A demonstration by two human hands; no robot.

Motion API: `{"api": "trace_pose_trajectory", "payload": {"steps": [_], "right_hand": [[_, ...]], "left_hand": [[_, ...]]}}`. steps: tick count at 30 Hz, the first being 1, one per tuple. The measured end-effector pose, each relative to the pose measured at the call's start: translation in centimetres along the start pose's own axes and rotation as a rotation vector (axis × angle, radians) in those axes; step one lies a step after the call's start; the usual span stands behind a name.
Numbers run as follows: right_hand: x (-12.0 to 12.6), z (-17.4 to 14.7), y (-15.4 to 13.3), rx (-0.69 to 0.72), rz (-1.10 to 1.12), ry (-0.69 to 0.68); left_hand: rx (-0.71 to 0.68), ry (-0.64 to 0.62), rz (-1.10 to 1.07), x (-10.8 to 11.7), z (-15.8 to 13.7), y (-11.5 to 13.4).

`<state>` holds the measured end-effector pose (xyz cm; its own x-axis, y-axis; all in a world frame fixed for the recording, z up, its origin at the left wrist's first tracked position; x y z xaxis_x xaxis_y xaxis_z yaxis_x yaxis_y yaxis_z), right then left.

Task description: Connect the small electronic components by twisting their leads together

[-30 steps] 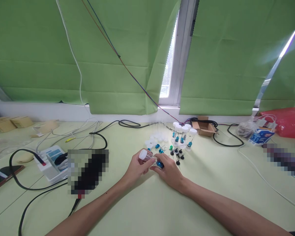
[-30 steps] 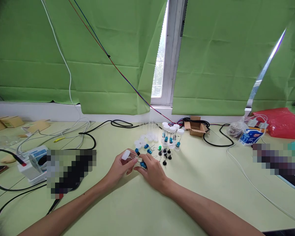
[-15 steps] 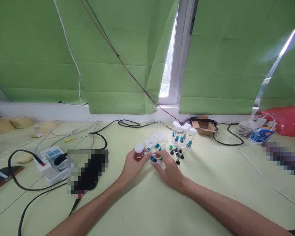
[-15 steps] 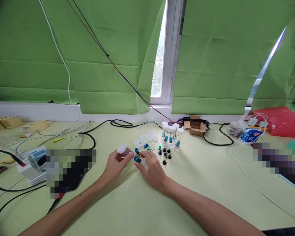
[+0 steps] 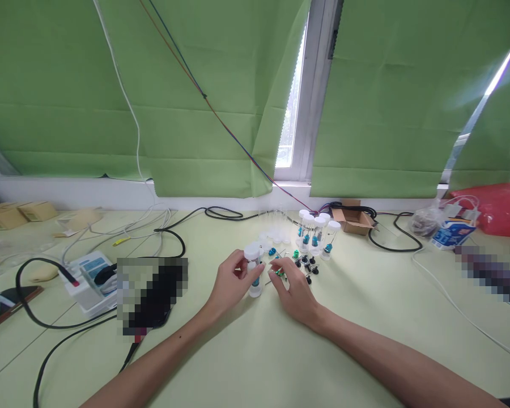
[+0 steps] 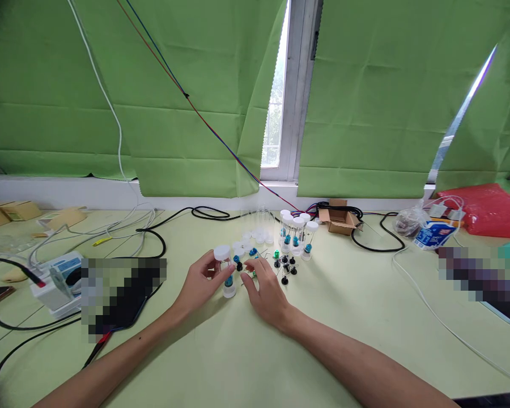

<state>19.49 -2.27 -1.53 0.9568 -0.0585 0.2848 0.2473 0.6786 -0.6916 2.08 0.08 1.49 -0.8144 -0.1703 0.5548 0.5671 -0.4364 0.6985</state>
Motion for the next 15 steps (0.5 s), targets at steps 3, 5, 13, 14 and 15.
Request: {"api": "trace_pose_trajectory", "payload": {"steps": [3,5,13,14,15], "right_hand": [[-0.05,-0.06,0.02,0.004,0.014,0.021],[-0.07,-0.12,0.06,0.003,0.025,0.043],[0.38,-0.06,0.4,0.056,0.03,0.103],[0.46,-0.01,0.37,0.068,0.019,0.094],[0.53,0.03,0.31,0.081,0.008,0.082]], "left_hand": [[-0.059,-0.026,0.071,-0.07,-0.13,0.18],[-0.103,-0.049,0.128,-0.18,-0.25,0.26],[-0.133,-0.208,0.226,-0.92,-0.87,-0.14],[-0.139,-0.211,0.229,-0.95,-0.94,-0.14],[-0.148,-0.211,0.23,-0.96,-1.0,-0.1]]}}
Point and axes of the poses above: each hand's wrist, its own z-axis towards the middle knuckle, its own x-axis out of the back of the hand, y = z × x, the point moved 1 cm from there along z, towards the middle knuckle, and after that the axes turned 14 degrees about z, right-handed, at the moved point
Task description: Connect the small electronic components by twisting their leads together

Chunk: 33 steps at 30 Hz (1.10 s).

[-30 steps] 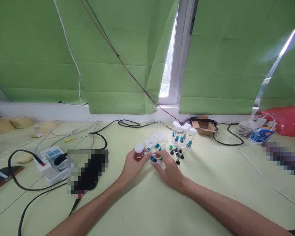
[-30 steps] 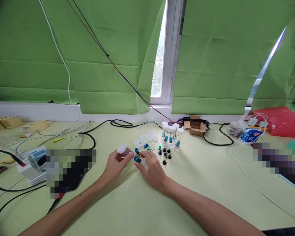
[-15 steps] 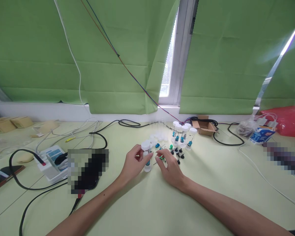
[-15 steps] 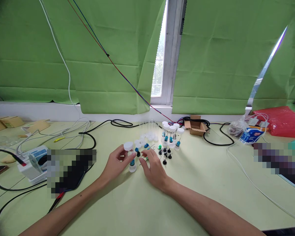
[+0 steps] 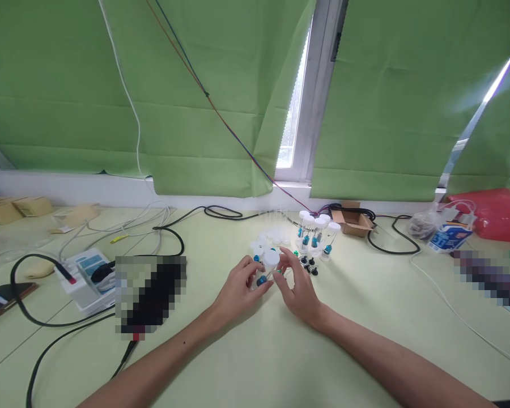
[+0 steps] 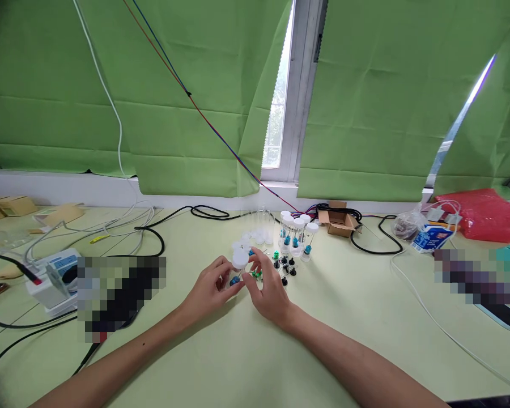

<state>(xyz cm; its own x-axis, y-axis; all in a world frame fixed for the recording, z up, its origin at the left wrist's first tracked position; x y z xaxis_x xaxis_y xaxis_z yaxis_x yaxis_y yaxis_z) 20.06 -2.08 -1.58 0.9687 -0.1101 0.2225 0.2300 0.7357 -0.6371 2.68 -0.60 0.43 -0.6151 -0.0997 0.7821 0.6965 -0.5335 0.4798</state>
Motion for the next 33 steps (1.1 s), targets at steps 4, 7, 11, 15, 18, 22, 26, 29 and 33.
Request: {"api": "trace_pose_trajectory", "payload": {"steps": [4,7,11,15,18,22,26,29,33], "right_hand": [[0.2,0.2,-0.5,0.066,-0.017,-0.055],[0.1,0.3,-1.1,0.062,-0.021,-0.106],[0.3,0.8,-2.2,0.053,-0.031,-0.142],[1.5,2.2,-4.1,0.091,-0.078,-0.08],[3.1,4.3,-5.2,0.095,-0.149,0.002],[5.1,7.8,-4.5,0.05,-0.238,-0.011],[6.1,10.9,-2.3,0.0,-0.366,-0.041],[5.9,12.2,-0.8,-0.016,-0.434,-0.09],[5.0,12.9,0.7,-0.04,-0.518,-0.175]], "left_hand": [[-0.026,-0.014,-0.003,0.0,-0.2,0.3],[-0.042,-0.016,-0.011,0.0,-0.3,0.6],[-0.055,0.005,-0.004,0.0,-0.4,0.7],[-0.091,0.063,-0.011,0.2,-0.6,0.8],[-0.104,0.137,-0.008,0.1,-0.8,0.8],[-0.103,0.151,-0.004,-0.3,-1.0,0.8],[-0.118,0.119,-0.017,-0.6,-1.1,0.7],[-0.126,0.102,-0.018,-0.7,-1.1,0.7],[-0.145,0.091,-0.013,-0.8,-1.1,0.6]]}}
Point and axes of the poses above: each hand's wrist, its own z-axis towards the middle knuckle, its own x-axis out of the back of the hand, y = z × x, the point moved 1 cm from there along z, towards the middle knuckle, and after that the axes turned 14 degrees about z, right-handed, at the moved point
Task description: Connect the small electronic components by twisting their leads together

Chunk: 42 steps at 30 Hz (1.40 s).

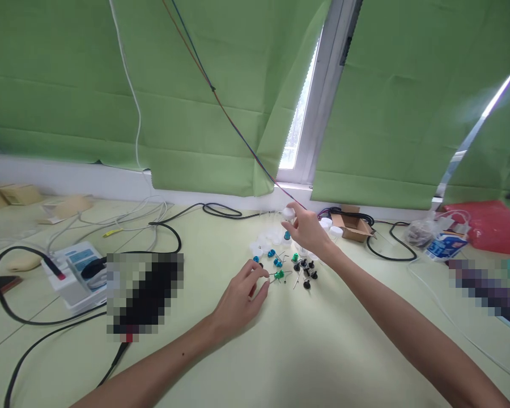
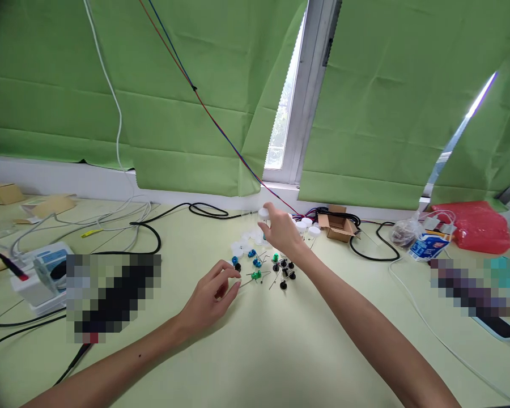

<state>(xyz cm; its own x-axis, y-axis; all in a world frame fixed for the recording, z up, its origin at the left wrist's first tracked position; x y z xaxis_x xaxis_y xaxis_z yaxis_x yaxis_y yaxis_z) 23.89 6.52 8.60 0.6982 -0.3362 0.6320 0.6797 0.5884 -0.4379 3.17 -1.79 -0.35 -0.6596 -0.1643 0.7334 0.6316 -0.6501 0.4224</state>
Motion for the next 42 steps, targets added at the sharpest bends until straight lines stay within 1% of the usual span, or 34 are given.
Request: {"api": "trace_pose_trajectory", "payload": {"steps": [7,13,19,24,30,42], "right_hand": [[-1.5,0.4,0.5,-0.116,-0.087,-0.122],[-1.9,0.2,0.6,-0.167,-0.161,-0.151],[-2.0,0.2,1.2,-0.245,-0.237,-0.228],[-2.2,0.2,1.6,-0.288,-0.262,-0.223],[-2.0,0.4,1.5,-0.29,-0.289,-0.227],[-1.8,0.6,1.4,-0.336,-0.351,-0.232]], "left_hand": [[-0.017,-0.041,0.005,-0.2,-0.1,0.0],[-0.016,-0.059,0.018,-0.3,-0.2,-0.1],[-0.025,-0.06,0.028,-0.3,-0.2,-0.1],[-0.025,-0.068,0.038,-0.4,-0.3,-0.3],[-0.026,-0.071,0.044,-0.5,-0.3,-0.3],[-0.019,-0.098,0.04,-0.5,-0.4,-0.2]]}}
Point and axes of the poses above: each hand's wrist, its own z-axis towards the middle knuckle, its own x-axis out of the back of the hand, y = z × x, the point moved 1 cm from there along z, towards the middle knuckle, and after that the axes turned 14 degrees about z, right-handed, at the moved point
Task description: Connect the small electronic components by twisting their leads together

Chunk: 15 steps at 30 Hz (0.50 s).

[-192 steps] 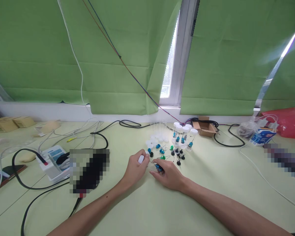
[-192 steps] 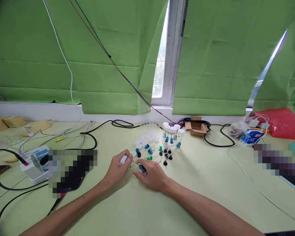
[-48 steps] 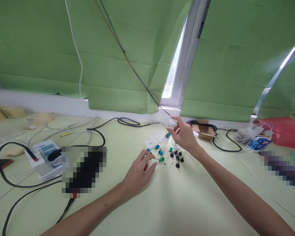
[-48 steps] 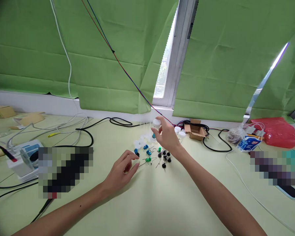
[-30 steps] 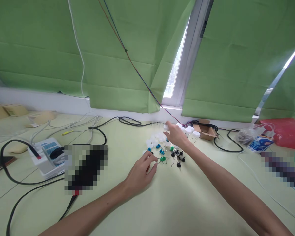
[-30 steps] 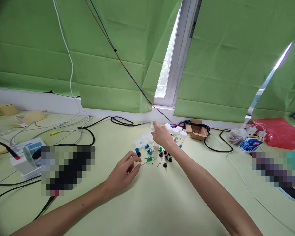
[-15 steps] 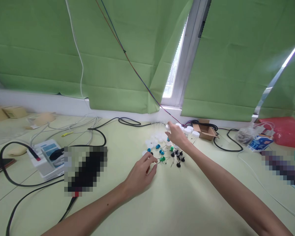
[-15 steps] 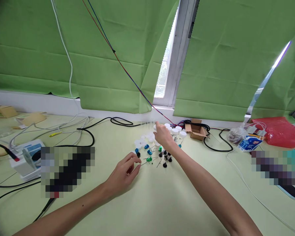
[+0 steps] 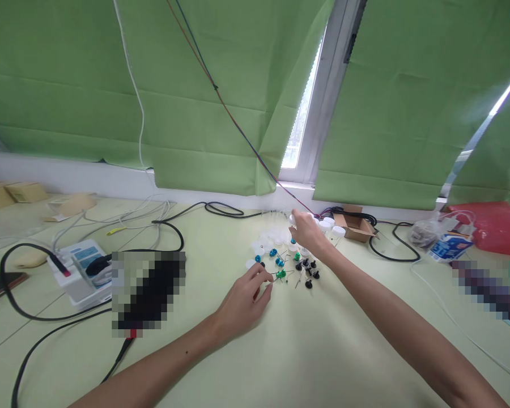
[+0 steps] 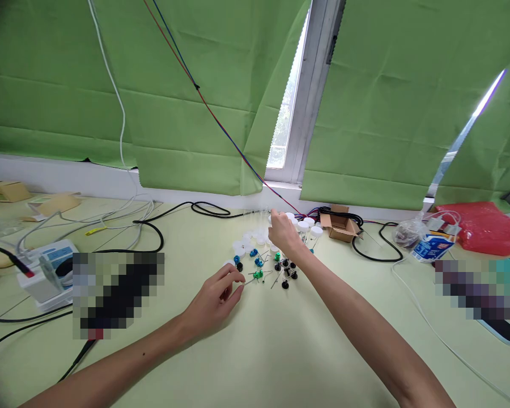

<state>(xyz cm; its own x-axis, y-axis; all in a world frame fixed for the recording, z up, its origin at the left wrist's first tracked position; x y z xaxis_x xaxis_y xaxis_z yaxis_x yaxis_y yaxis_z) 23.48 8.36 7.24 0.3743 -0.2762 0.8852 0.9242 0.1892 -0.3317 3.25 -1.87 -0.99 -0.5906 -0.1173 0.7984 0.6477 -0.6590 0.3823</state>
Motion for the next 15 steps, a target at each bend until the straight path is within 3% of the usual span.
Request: {"api": "trace_pose_trajectory", "payload": {"steps": [15], "right_hand": [[1.2,-0.4,-1.0,0.0,-0.056,0.084]], "left_hand": [[-0.018,-0.002,-0.007,-0.2,0.0,0.0]]}}
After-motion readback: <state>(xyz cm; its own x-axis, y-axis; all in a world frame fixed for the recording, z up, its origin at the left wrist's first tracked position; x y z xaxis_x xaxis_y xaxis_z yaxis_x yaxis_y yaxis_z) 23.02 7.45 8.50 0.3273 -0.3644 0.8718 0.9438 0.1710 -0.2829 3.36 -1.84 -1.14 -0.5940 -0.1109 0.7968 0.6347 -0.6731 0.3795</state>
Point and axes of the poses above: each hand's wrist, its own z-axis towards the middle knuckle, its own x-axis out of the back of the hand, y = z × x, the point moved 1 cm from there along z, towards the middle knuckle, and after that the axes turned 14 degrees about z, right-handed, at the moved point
